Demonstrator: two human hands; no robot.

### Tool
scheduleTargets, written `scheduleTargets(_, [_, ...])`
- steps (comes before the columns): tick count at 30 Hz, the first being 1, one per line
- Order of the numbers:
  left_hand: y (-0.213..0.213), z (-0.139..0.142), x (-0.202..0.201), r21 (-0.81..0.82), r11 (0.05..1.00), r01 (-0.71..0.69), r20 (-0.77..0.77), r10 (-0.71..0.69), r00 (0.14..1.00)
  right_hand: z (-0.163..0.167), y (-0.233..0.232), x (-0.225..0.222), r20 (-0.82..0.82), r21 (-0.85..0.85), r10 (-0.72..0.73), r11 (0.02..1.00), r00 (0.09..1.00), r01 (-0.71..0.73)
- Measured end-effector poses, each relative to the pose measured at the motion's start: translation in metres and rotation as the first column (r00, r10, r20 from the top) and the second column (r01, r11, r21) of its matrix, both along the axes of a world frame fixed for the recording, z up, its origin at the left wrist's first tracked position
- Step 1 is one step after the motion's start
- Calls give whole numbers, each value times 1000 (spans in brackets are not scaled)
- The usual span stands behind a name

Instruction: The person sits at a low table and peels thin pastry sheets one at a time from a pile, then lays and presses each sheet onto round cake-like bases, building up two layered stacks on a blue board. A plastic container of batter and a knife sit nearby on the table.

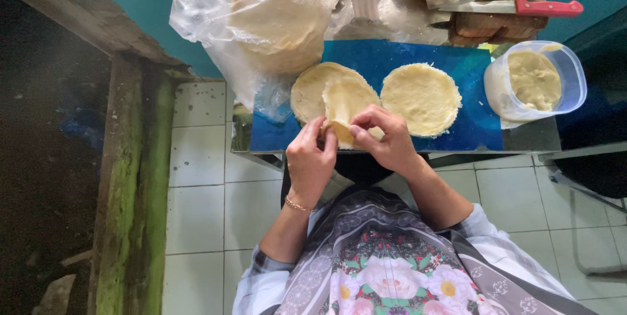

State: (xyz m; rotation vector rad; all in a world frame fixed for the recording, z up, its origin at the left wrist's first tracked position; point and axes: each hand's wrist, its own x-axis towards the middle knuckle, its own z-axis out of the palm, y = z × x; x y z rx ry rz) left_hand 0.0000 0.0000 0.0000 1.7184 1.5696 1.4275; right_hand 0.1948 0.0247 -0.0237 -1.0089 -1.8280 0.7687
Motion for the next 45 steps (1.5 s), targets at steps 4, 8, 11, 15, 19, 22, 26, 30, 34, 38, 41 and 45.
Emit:
scheduleTargets(4, [6,14,4,62,996,59,6,-60,998,26,0,-8,13,-20,36,999,999,-36])
scheduleTargets(8, [5,34,2,133,969,206,-123,-190,974,43,14,-6,72,5,30,1000,997,-30])
scheduleTargets(11, [7,48,-4,145,937,319,-199,-288,937,51,21,3,81,-6,38,999,996,-37])
scheduleTargets(15, [8,59,-4,155,940,303,-223,-266,938,54,18,13,17,27,-31,999,999,31])
scheduleTargets(19, [4,57,4,205,950,235,-284,-172,943,44,4,5,-5,23,-233,972,972,233])
scheduleTargets(22, [3,50,12,240,959,147,-240,-88,967,32,2,1,-11,77,-276,958,961,276])
scheduleTargets(26, [5,40,11,69,989,134,-17,-133,991,18,5,9,-162,-126,-234,968,959,216])
scheduleTargets(30, [3,37,9,57,984,168,-43,-166,985,14,3,10,-293,-244,-132,968,947,60])
scheduleTargets(34, [13,37,15,100,968,228,-200,-205,958,18,-7,-2,-200,-90,-96,993,975,79])
scheduleTargets(38, [18,39,15,127,969,209,-124,-194,973,30,-8,2,-192,-78,-196,980,962,184])
scheduleTargets(41, [17,43,10,114,977,181,-33,-178,983,40,-7,8,-204,-72,-187,982,961,176])
scheduleTargets(45, [14,51,16,183,974,133,-65,-123,990,50,-10,3,-101,-151,-100,985,990,84])
